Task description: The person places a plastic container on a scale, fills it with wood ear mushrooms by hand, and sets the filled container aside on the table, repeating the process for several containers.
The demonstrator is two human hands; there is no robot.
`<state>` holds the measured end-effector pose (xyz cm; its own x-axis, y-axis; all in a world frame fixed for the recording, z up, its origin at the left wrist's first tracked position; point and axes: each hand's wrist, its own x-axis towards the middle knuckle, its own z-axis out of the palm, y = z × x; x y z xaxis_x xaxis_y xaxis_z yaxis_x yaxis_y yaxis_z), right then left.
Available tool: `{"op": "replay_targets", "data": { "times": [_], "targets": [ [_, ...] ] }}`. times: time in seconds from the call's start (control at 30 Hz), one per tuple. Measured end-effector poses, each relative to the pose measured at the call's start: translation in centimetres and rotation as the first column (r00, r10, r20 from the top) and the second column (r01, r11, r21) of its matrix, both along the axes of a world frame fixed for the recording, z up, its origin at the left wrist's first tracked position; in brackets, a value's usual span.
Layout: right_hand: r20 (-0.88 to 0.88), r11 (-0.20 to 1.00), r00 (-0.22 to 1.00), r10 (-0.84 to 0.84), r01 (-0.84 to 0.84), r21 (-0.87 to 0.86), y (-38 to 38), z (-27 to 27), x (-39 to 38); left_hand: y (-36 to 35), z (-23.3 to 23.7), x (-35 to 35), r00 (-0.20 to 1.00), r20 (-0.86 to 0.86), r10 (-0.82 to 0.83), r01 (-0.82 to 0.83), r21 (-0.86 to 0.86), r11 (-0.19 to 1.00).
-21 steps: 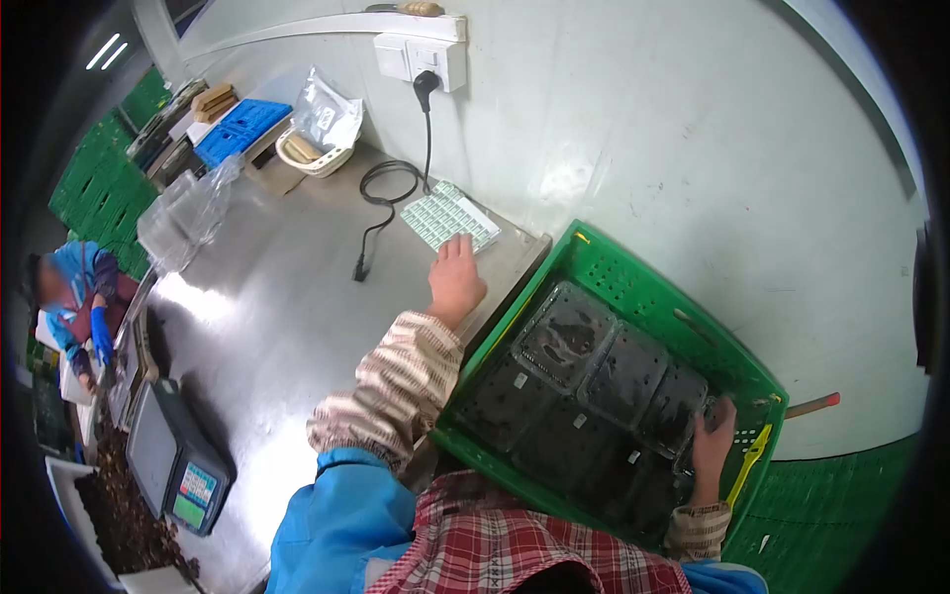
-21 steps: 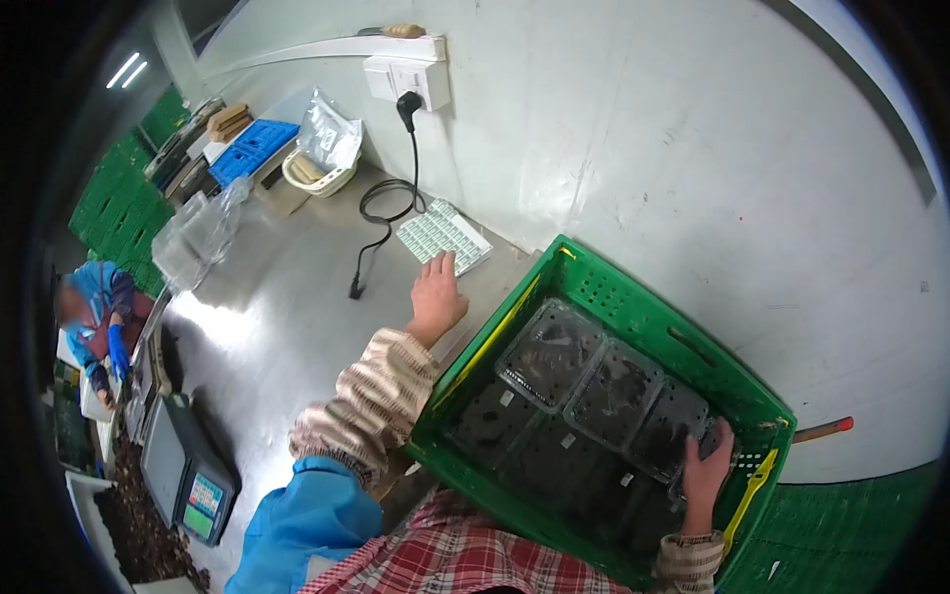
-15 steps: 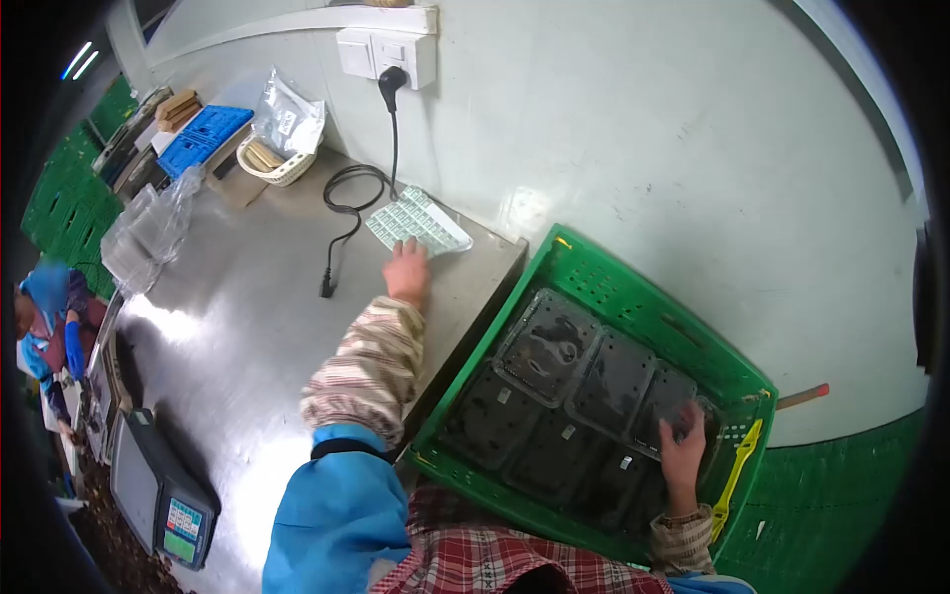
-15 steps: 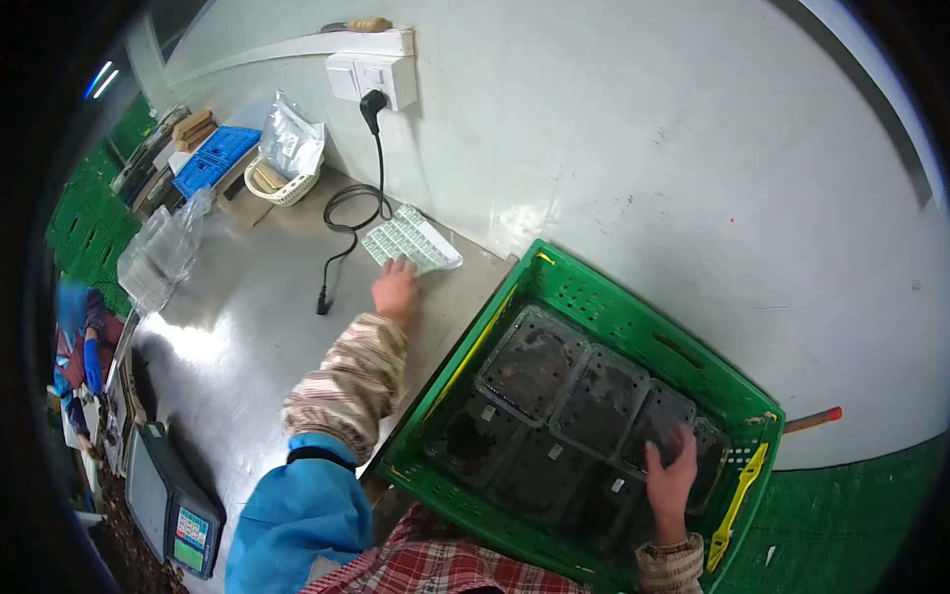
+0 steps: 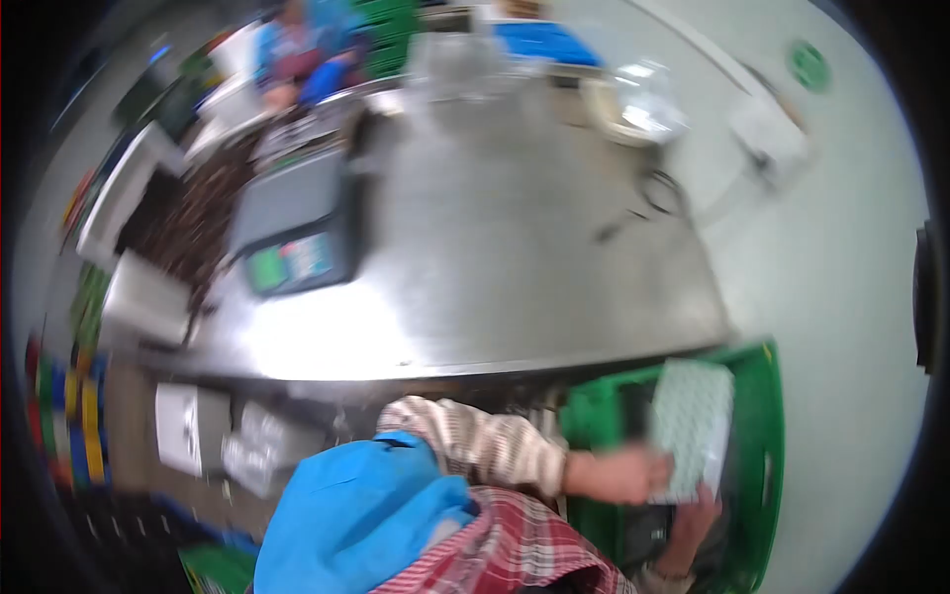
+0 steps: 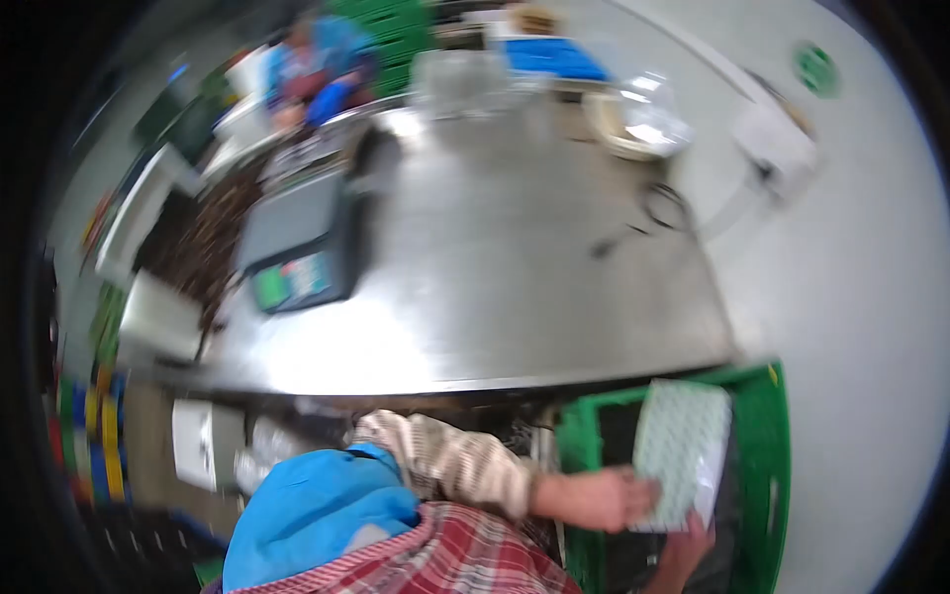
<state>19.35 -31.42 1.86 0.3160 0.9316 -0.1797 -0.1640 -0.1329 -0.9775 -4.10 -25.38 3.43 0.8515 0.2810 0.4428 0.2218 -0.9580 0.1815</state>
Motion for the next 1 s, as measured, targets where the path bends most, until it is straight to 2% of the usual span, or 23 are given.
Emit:
{"op": "replay_targets", "data": {
  "times": [0.03,0.07,0.1,0.13,0.17,0.23,0.27,0.3,0.33,0.37,0.4,0.43,0.47,0.5,0.53,0.6,0.67,0.73,0.8,0.9,0.93,1.0],
  "targets": [
    [0.045,0.997,0.998,0.041,-0.038,-0.068,-0.9,-3.1,2.5,-1.4,-0.4,-0.7,0.995,0.101,0.026,-0.020,-0.058,0.998],
    [-0.169,0.986,0.985,-0.025,-0.004,-0.169,-1.2,-4.3,3.8,-2.9,-1.4,-1.4,0.964,0.258,0.061,-0.042,-0.079,0.996],
    [-0.165,0.984,0.986,0.035,-0.063,-0.167,-0.7,-3.8,3.4,-3.6,-1.9,-2.5,0.939,0.336,0.080,-0.046,-0.110,0.993],
    [-0.080,0.969,0.996,0.033,-0.051,-0.241,-0.8,-2.9,2.1,-3.9,-2.2,-4.0,0.909,0.409,0.079,-0.029,-0.128,0.991],
    [0.012,0.952,1.000,0.022,-0.018,-0.306,-1.4,-1.8,0.9,-4.1,-2.7,-5.6,0.905,0.413,0.099,-0.056,-0.115,0.992],
    [0.186,0.903,0.982,-0.009,0.088,-0.421,-3.9,-0.7,-1.0,-5.7,-2.3,-9.8,0.897,0.361,0.256,-0.184,-0.222,0.957],
    [0.776,0.967,0.579,0.250,-0.195,-0.166,-4.8,-8.5,7.3,-6.6,-2.7,-11.7,0.897,0.360,0.256,-0.184,-0.223,0.957],
    [0.826,0.988,0.544,0.149,-0.053,-0.143,-2.3,-8.3,9.4,-7.2,-3.2,-13.6,0.903,0.257,0.345,-0.250,-0.338,0.907],
    [0.870,0.987,0.492,0.031,0.123,-0.105,-2.4,-7.1,9.7,-7.8,-3.3,-15.3,0.911,0.146,0.385,-0.291,-0.434,0.853],
    [0.373,0.982,0.910,-0.180,0.145,0.122,-2.5,-0.1,1.5,-8.6,-3.0,-17.5,0.897,0.163,0.411,-0.320,-0.403,0.857],
    [0.563,0.911,0.723,-0.400,0.381,0.159,-2.8,0.2,3.3,-9.6,-2.7,-19.8,0.879,0.194,0.436,-0.342,-0.381,0.859],
    [0.697,0.855,0.510,-0.503,0.410,0.317,-2.9,4.9,-1.3,-10.8,-2.7,-21.6,0.859,0.144,0.491,-0.397,-0.419,0.817],
    [0.677,0.838,0.499,-0.541,0.394,0.379,-2.9,5.1,-0.7,-11.9,-2.6,-23.9,0.830,0.077,0.552,-0.467,-0.446,0.764],
    [0.663,0.773,0.401,-0.633,0.385,0.505,-2.3,6.8,-4.5,-13.0,-2.6,-26.3,0.808,0.076,0.584,-0.500,-0.434,0.749],
    [0.625,0.773,0.456,-0.634,0.338,0.537,-1.6,7.5,-6.7,-14.2,-2.7,-28.3,0.776,0.074,0.626,-0.543,-0.427,0.723],
    [0.662,0.781,0.461,-0.591,0.120,0.613,-0.1,7.9,-13.3,-16.4,-4.1,-31.7,0.747,0.054,0.663,-0.584,-0.423,0.693],
    [0.739,0.818,0.477,-0.477,-0.066,0.571,0.9,6.9,-18.7,-18.3,-5.0,-34.3,0.729,0.032,0.684,-0.611,-0.422,0.670],
    [0.716,0.869,0.637,-0.286,-0.143,0.474,1.0,6.0,-23.5,-19.5,-5.6,-36.2,0.719,0.010,0.695,-0.614,-0.459,0.642],
    [0.522,0.934,0.852,-0.041,-0.153,0.323,1.4,3.5,-26.2,-19.8,-5.3,-37.7,0.699,0.031,0.715,-0.620,-0.472,0.627],
    [0.470,0.924,0.867,0.166,-0.303,0.233,2.5,1.0,-31.0,-20.1,-5.6,-38.8,0.663,0.051,0.747,-0.635,-0.489,0.598],
    [0.504,0.934,0.839,0.205,-0.321,0.154,3.0,1.0,-32.6,-20.1,-5.8,-38.9,0.657,0.049,0.752,-0.642,-0.486,0.593],
    [0.482,0.913,0.833,0.270,-0.381,0.147,5.2,-0.6,-34.3,-19.8,-5.6,-39.4,0.653,0.042,0.756,-0.648,-0.486,0.587]
  ]
}}
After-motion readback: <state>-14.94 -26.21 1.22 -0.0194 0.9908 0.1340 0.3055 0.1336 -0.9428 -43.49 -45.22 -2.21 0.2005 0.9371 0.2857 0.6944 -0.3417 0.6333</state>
